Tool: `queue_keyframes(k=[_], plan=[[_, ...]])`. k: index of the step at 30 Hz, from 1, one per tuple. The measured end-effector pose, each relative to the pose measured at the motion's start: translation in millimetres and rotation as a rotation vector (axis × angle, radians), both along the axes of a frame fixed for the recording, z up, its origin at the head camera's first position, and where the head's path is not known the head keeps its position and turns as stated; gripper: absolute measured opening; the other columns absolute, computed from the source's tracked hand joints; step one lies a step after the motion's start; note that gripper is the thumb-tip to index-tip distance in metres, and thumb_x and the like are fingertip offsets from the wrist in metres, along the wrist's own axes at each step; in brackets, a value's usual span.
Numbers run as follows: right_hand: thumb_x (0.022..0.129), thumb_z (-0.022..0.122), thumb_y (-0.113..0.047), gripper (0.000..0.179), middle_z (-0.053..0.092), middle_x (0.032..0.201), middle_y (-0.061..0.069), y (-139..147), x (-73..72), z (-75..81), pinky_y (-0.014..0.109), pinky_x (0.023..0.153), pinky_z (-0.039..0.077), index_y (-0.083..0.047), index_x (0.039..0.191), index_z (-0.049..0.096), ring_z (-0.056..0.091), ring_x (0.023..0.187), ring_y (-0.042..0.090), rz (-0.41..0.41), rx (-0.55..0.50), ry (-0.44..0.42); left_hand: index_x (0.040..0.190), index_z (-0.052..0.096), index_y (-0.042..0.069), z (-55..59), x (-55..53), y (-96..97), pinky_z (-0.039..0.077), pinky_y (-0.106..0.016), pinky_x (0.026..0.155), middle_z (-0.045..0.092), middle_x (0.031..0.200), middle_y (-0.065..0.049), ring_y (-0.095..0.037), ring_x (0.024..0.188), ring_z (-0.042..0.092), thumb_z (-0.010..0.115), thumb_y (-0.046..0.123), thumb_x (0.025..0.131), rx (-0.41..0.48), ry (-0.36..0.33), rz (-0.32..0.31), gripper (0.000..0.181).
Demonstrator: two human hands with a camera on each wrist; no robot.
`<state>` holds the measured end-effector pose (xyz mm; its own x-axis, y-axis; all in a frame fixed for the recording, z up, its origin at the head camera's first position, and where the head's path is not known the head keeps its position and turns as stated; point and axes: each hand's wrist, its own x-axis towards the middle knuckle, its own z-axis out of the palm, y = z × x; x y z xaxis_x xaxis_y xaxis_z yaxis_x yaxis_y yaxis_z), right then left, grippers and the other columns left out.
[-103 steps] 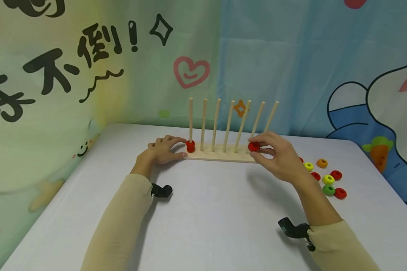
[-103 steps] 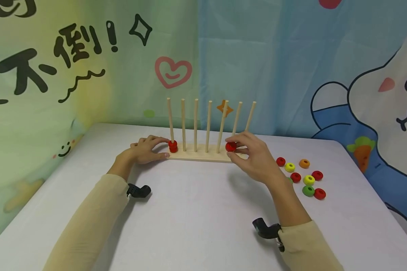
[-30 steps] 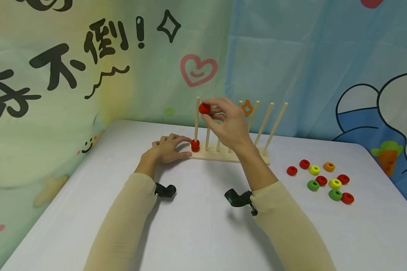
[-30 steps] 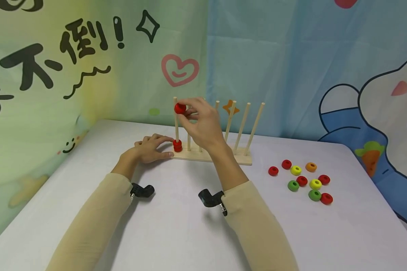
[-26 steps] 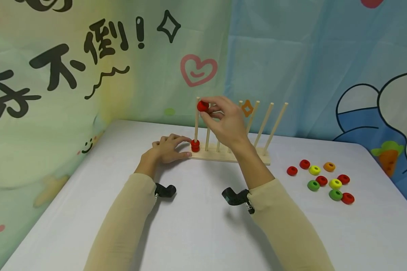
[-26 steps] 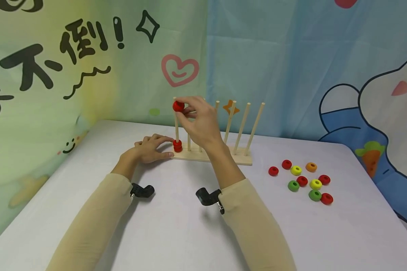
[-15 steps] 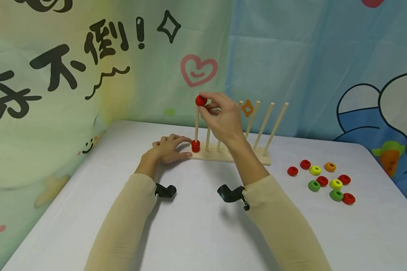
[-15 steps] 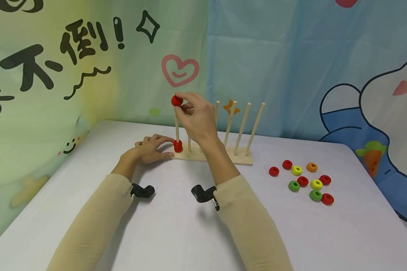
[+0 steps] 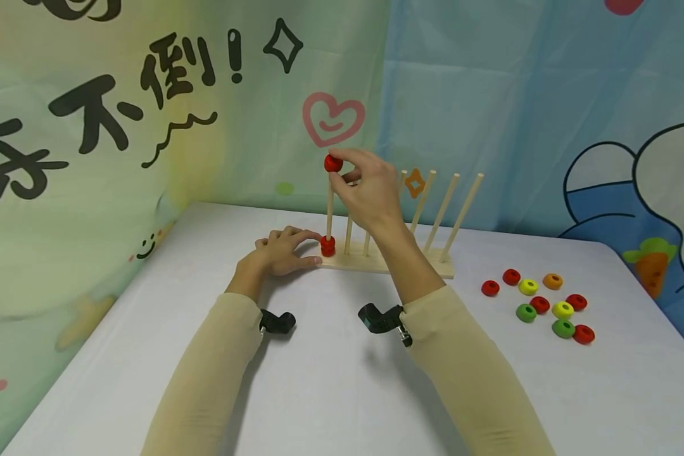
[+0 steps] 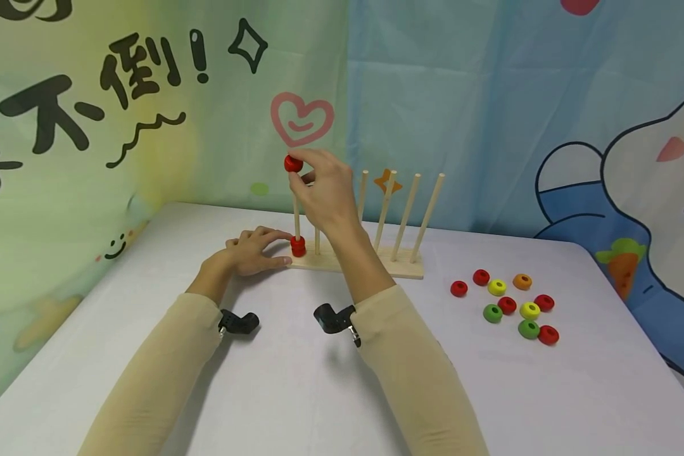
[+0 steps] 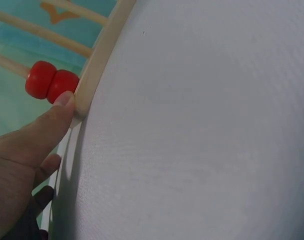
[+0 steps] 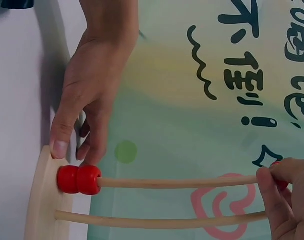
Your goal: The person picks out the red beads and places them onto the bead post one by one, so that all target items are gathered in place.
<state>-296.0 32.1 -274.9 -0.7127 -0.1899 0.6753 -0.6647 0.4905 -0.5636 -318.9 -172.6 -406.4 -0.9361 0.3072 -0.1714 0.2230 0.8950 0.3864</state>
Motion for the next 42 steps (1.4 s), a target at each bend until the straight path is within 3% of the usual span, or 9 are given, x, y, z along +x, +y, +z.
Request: queue_keyframes(k=[10, 20, 42], plan=[[0.091, 0.068, -0.011, 0.033, 0.064, 0.123, 0.007, -0.9, -0.9, 3.5, 0.025, 0.061, 0.054, -0.011, 0.124, 0.069, 0.070, 0.072, 0.013, 0.017, 0.041, -0.098, 0.145, 0.040, 0.046, 2.6, 3.1, 0.0, 0.024, -0.065, 0.100, 0.028, 0.156, -0.005, -0.039, 0.136, 0.027, 0.055, 0.069, 0.088, 0.010, -0.015, -0.003, 0.064], [0.091, 0.069, -0.012, 0.032, 0.064, 0.120, 0.003, 5.9, 10.2, 3.3, 0.024, 0.060, 0.054, -0.010, 0.123, 0.069, 0.071, 0.073, 0.011, 0.073, 0.015, -0.038, 0.144, 0.041, 0.044, 2.6, 4.0, -2.6, 0.021, -0.068, 0.100, 0.029, 0.155, -0.005, -0.039, 0.135, 0.028, 0.055, 0.068, 0.088, 0.015, -0.001, 0.006, 0.062], [0.088, 0.074, -0.010, 0.029, 0.064, 0.109, 0.003, 64.3, 44.0, -9.3, 0.026, 0.070, 0.057, -0.009, 0.117, 0.069, 0.068, 0.077, 0.012, 0.213, -0.029, 0.053, 0.145, 0.040, 0.044, -0.3, 0.1, 0.5, 0.023, -0.067, 0.099, 0.028, 0.156, -0.006, -0.040, 0.135, 0.027, 0.052, 0.072, 0.087, 0.012, -0.005, -0.018, 0.066]])
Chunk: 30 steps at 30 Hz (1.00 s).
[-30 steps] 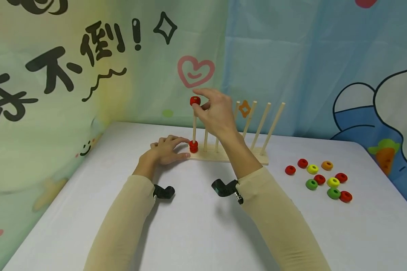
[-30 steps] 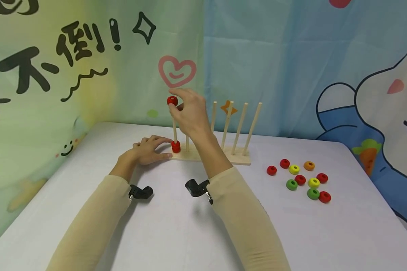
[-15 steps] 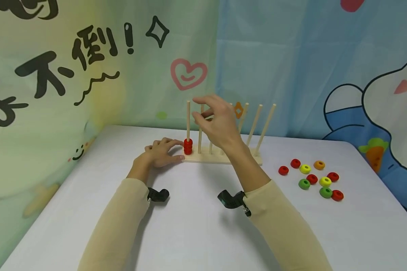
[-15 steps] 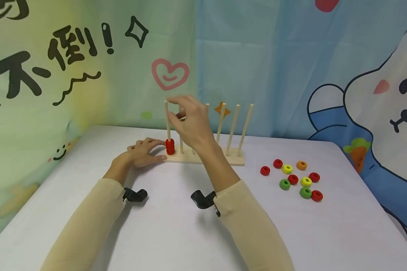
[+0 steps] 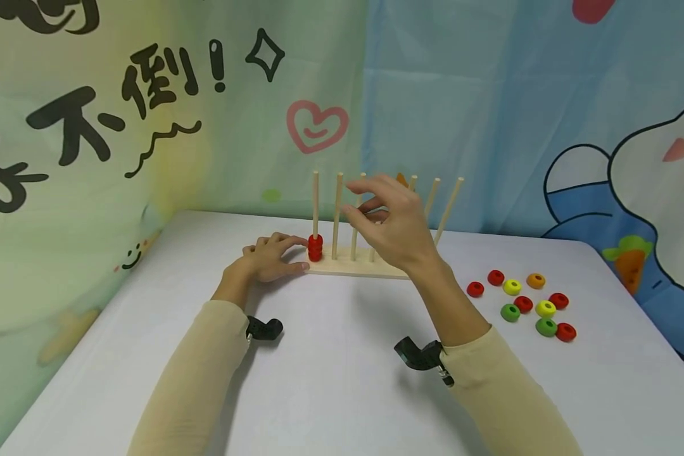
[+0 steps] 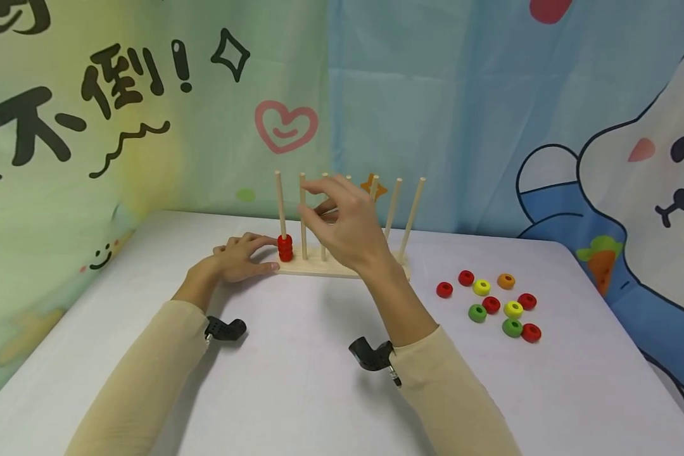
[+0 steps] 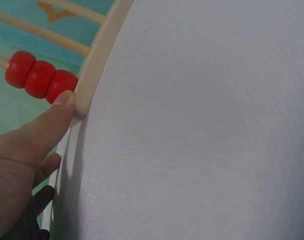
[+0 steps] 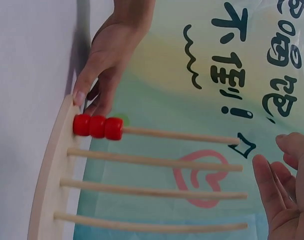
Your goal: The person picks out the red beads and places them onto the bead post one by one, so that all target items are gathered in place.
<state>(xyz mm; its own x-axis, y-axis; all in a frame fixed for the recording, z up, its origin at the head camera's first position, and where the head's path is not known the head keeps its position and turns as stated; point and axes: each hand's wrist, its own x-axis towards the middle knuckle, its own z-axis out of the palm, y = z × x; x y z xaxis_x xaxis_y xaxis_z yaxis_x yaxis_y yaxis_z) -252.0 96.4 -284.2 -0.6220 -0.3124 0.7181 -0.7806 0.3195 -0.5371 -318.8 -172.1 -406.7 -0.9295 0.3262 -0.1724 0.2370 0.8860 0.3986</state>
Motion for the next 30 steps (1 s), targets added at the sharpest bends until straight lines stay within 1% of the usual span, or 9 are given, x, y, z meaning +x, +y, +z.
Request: queue_keyframes(k=[4, 8, 13, 16, 21, 26, 28, 30], plan=[[0.087, 0.075, -0.009, 0.031, 0.065, 0.108, 0.004, 9.1, 1.7, -3.5, 0.026, 0.072, 0.057, -0.008, 0.118, 0.069, 0.069, 0.077, 0.013, 0.005, 0.012, 0.001, 0.146, 0.040, 0.044, -0.4, 0.6, -0.5, 0.023, -0.067, 0.099, 0.027, 0.156, -0.006, -0.040, 0.135, 0.027, 0.053, 0.072, 0.087, -0.007, -0.002, 0.009, 0.066], [0.085, 0.076, -0.002, 0.031, 0.064, 0.104, 0.008, 17.4, 5.9, -7.2, 0.029, 0.071, 0.057, -0.003, 0.115, 0.069, 0.068, 0.075, 0.017, -0.005, 0.015, -0.007, 0.145, 0.040, 0.044, 0.5, 1.3, -0.3, 0.023, -0.066, 0.099, 0.027, 0.156, -0.005, -0.039, 0.135, 0.027, 0.053, 0.072, 0.087, -0.002, -0.003, 0.014, 0.067], [0.081, 0.075, 0.009, 0.028, 0.063, 0.095, 0.013, 25.7, 26.5, -1.0, 0.034, 0.069, 0.058, 0.005, 0.108, 0.068, 0.068, 0.073, 0.024, -0.039, 0.043, 0.003, 0.145, 0.040, 0.044, 0.4, 1.3, -0.3, 0.025, -0.065, 0.097, 0.027, 0.156, -0.005, -0.039, 0.135, 0.028, 0.053, 0.073, 0.086, -0.004, -0.003, 0.010, 0.068], [0.080, 0.074, 0.011, 0.027, 0.063, 0.095, 0.013, 33.8, 34.6, -0.3, 0.032, 0.070, 0.058, 0.006, 0.106, 0.067, 0.068, 0.074, 0.025, -0.046, 0.055, 0.010, 0.146, 0.040, 0.044, -0.1, 1.0, -0.4, 0.025, -0.065, 0.097, 0.027, 0.156, -0.005, -0.039, 0.134, 0.028, 0.053, 0.074, 0.085, -0.008, -0.006, 0.011, 0.069], [0.081, 0.074, 0.011, 0.028, 0.065, 0.097, 0.012, 50.2, 34.3, -9.2, 0.027, 0.070, 0.057, 0.004, 0.107, 0.068, 0.068, 0.075, 0.024, -0.061, 0.075, 0.010, 0.146, 0.040, 0.043, 0.2, 1.3, -0.1, 0.025, -0.065, 0.098, 0.027, 0.156, -0.006, -0.039, 0.134, 0.028, 0.054, 0.073, 0.086, -0.010, -0.011, 0.012, 0.069], [0.080, 0.074, 0.012, 0.027, 0.065, 0.097, 0.013, 63.2, 35.0, -15.2, 0.023, 0.070, 0.056, 0.005, 0.105, 0.067, 0.068, 0.074, 0.026, -0.092, 0.088, 0.005, 0.146, 0.040, 0.042, 2.5, 2.6, 1.5, 0.025, -0.065, 0.097, 0.027, 0.157, -0.006, -0.039, 0.134, 0.028, 0.054, 0.072, 0.086, -0.010, -0.013, 0.006, 0.069], [0.079, 0.074, 0.012, 0.027, 0.065, 0.097, 0.014, 67.7, 34.4, -17.9, 0.023, 0.070, 0.056, 0.006, 0.105, 0.067, 0.068, 0.074, 0.027, -0.101, 0.093, 0.004, 0.146, 0.040, 0.042, 3.1, 2.6, 1.9, 0.026, -0.064, 0.098, 0.027, 0.156, -0.006, -0.039, 0.134, 0.028, 0.054, 0.072, 0.086, -0.007, -0.017, 0.006, 0.069], [0.079, 0.075, 0.012, 0.028, 0.065, 0.097, 0.015, 72.1, 32.5, -21.4, 0.026, 0.070, 0.057, 0.006, 0.105, 0.067, 0.068, 0.074, 0.027, -0.112, 0.103, 0.010, 0.146, 0.040, 0.042, 3.8, 2.7, 1.5, 0.025, -0.064, 0.099, 0.028, 0.156, -0.006, -0.038, 0.134, 0.028, 0.055, 0.071, 0.086, -0.003, -0.021, 0.010, 0.068]])
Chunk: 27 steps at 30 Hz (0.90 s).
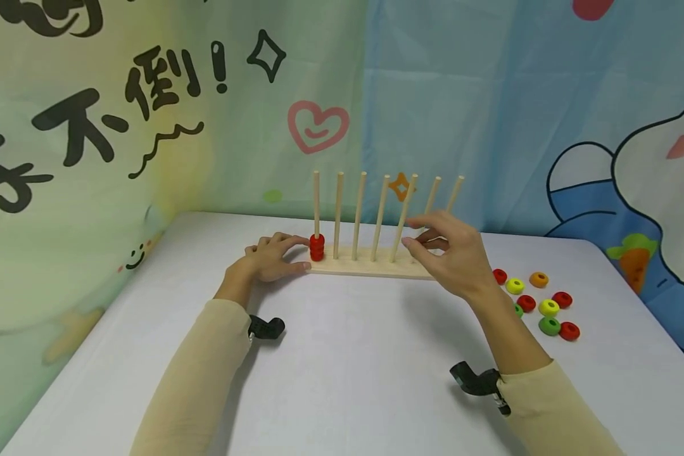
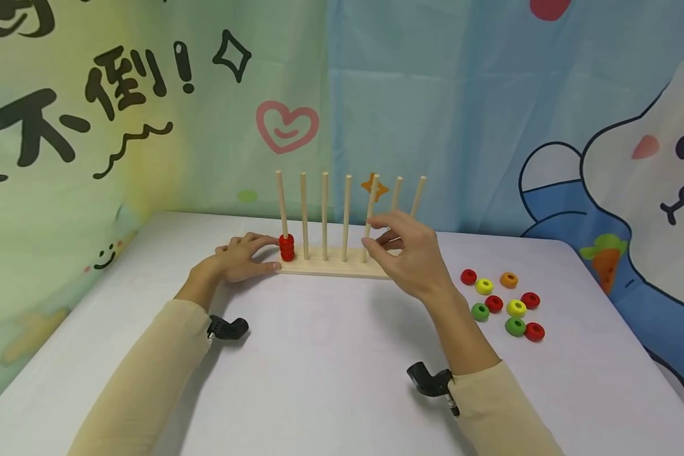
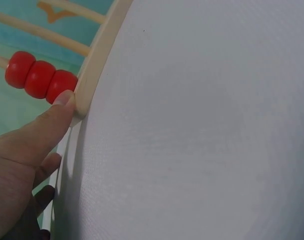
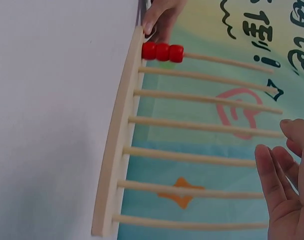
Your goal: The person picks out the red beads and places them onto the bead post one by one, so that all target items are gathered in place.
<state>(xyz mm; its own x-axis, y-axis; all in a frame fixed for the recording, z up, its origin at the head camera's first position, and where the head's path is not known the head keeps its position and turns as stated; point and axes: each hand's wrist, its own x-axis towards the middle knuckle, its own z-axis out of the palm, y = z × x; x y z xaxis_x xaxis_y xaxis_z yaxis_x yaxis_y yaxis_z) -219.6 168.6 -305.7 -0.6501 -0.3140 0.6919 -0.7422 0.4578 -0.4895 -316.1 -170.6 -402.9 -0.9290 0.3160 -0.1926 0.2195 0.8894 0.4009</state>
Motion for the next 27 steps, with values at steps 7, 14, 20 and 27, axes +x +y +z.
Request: queue_keyframes(k=[7, 14, 20, 27], plan=[[0.082, 0.077, 0.002, 0.031, 0.066, 0.105, 0.009, 28.1, -19.6, -27.0, 0.029, 0.073, 0.057, -0.002, 0.111, 0.068, 0.069, 0.079, 0.020, -0.055, 0.031, -0.023, 0.145, 0.040, 0.044, 1.4, -0.1, 0.9, 0.026, -0.063, 0.098, 0.028, 0.156, -0.005, -0.038, 0.135, 0.028, 0.055, 0.070, 0.087, -0.012, 0.008, 0.007, 0.065], [0.084, 0.077, -0.004, 0.032, 0.064, 0.107, 0.002, 47.7, -21.6, -40.1, 0.020, 0.075, 0.055, -0.007, 0.115, 0.068, 0.068, 0.082, 0.014, -0.082, 0.054, -0.076, 0.145, 0.041, 0.043, 1.1, 0.4, 1.4, 0.026, -0.064, 0.099, 0.027, 0.157, -0.006, -0.038, 0.136, 0.027, 0.056, 0.069, 0.087, -0.014, -0.004, 0.010, 0.066], [0.084, 0.078, -0.006, 0.035, 0.065, 0.109, 0.003, 60.5, -19.9, -45.1, 0.013, 0.077, 0.051, -0.006, 0.117, 0.066, 0.068, 0.083, 0.015, -0.151, 0.112, -0.099, 0.145, 0.041, 0.043, 0.5, -0.5, -0.1, 0.025, -0.064, 0.099, 0.028, 0.156, -0.006, -0.040, 0.136, 0.026, 0.056, 0.069, 0.087, -0.006, 0.003, 0.010, 0.066], [0.086, 0.077, -0.011, 0.038, 0.065, 0.111, 0.005, 76.0, -17.1, -50.2, 0.010, 0.077, 0.048, -0.009, 0.122, 0.064, 0.069, 0.085, 0.022, -0.227, 0.161, -0.151, 0.146, 0.040, 0.043, -0.9, -1.2, 0.6, 0.024, -0.065, 0.099, 0.026, 0.157, -0.007, -0.040, 0.137, 0.025, 0.055, 0.070, 0.087, -0.010, -0.005, 0.009, 0.067]])
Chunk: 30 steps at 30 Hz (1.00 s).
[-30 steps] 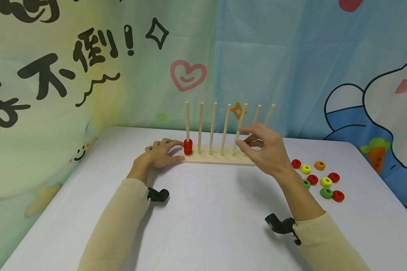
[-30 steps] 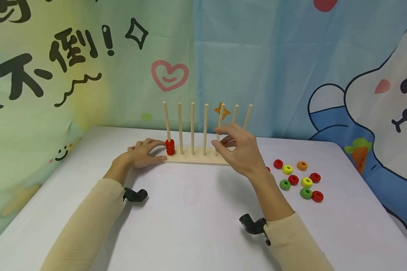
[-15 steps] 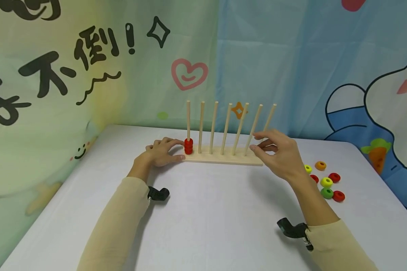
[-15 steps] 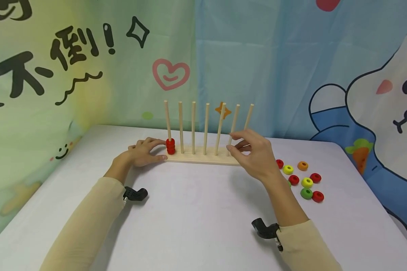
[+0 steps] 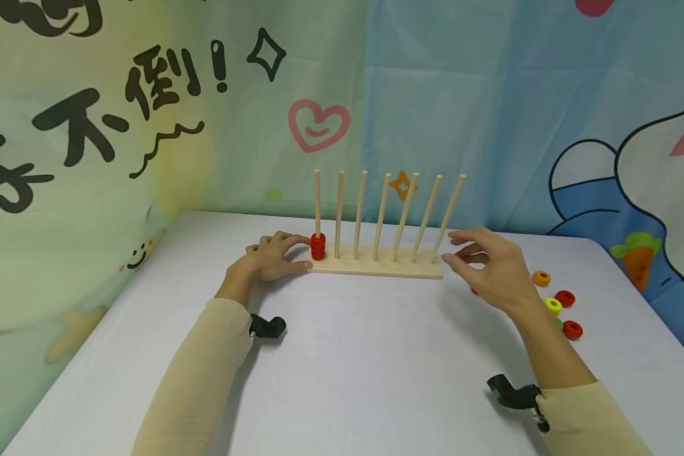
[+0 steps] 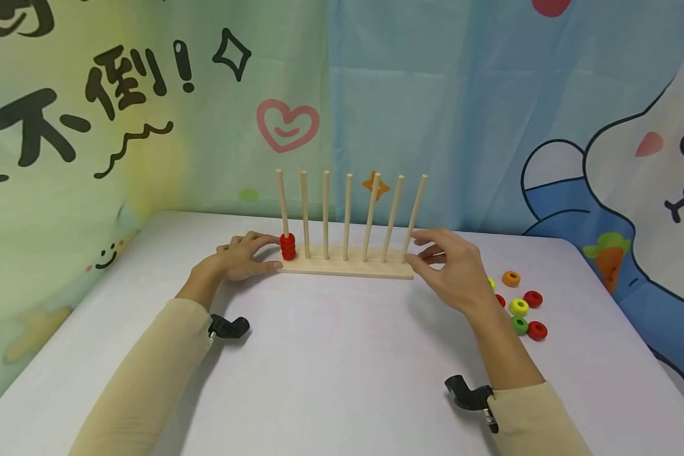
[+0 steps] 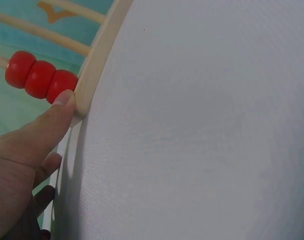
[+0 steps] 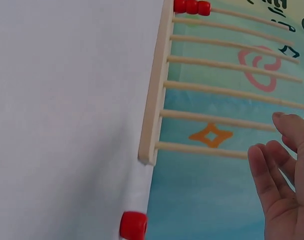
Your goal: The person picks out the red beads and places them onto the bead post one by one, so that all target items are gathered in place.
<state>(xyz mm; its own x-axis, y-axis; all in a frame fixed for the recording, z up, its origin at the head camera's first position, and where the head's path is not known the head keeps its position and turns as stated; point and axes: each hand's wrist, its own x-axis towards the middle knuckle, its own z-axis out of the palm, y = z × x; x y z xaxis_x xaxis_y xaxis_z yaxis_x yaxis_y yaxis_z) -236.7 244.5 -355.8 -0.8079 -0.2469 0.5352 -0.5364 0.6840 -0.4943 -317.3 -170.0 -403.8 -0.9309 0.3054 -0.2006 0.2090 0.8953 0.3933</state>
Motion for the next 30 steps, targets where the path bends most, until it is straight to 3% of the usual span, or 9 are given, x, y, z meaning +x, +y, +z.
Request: queue_keyframes(k=[9, 18, 26, 30], plan=[[0.085, 0.078, -0.013, 0.040, 0.065, 0.112, 0.005, 16.1, 2.6, -6.4, 0.014, 0.078, 0.051, -0.011, 0.123, 0.065, 0.069, 0.086, 0.022, -0.044, 0.006, -0.040, 0.145, 0.041, 0.044, 1.0, 0.7, 1.4, 0.025, -0.064, 0.098, 0.028, 0.156, -0.006, -0.039, 0.137, 0.026, 0.055, 0.070, 0.087, -0.004, 0.010, -0.001, 0.066], [0.083, 0.080, -0.012, 0.043, 0.066, 0.112, 0.008, 31.0, 3.0, -13.0, 0.011, 0.075, 0.049, -0.010, 0.124, 0.065, 0.069, 0.086, 0.025, -0.054, 0.033, -0.053, 0.145, 0.040, 0.045, -0.4, -1.1, 0.8, 0.025, -0.064, 0.099, 0.028, 0.156, -0.005, -0.039, 0.137, 0.026, 0.054, 0.072, 0.086, -0.010, 0.011, 0.004, 0.066], [0.081, 0.082, -0.010, 0.046, 0.065, 0.116, 0.011, 42.3, 3.4, -20.6, 0.002, 0.073, 0.042, -0.006, 0.123, 0.064, 0.069, 0.089, 0.030, -0.039, 0.035, -0.117, 0.145, 0.041, 0.045, 1.2, 0.0, 1.3, 0.025, -0.063, 0.099, 0.028, 0.156, -0.004, -0.039, 0.138, 0.025, 0.056, 0.071, 0.086, -0.008, 0.004, 0.006, 0.066], [0.081, 0.082, -0.011, 0.047, 0.065, 0.117, 0.013, 46.3, 2.4, -23.9, 0.011, 0.072, 0.050, -0.005, 0.124, 0.063, 0.070, 0.089, 0.033, -0.043, 0.076, -0.113, 0.145, 0.040, 0.045, 1.0, 0.3, 1.1, 0.025, -0.063, 0.098, 0.028, 0.156, -0.004, -0.039, 0.137, 0.025, 0.055, 0.071, 0.086, -0.008, 0.005, 0.006, 0.066]])
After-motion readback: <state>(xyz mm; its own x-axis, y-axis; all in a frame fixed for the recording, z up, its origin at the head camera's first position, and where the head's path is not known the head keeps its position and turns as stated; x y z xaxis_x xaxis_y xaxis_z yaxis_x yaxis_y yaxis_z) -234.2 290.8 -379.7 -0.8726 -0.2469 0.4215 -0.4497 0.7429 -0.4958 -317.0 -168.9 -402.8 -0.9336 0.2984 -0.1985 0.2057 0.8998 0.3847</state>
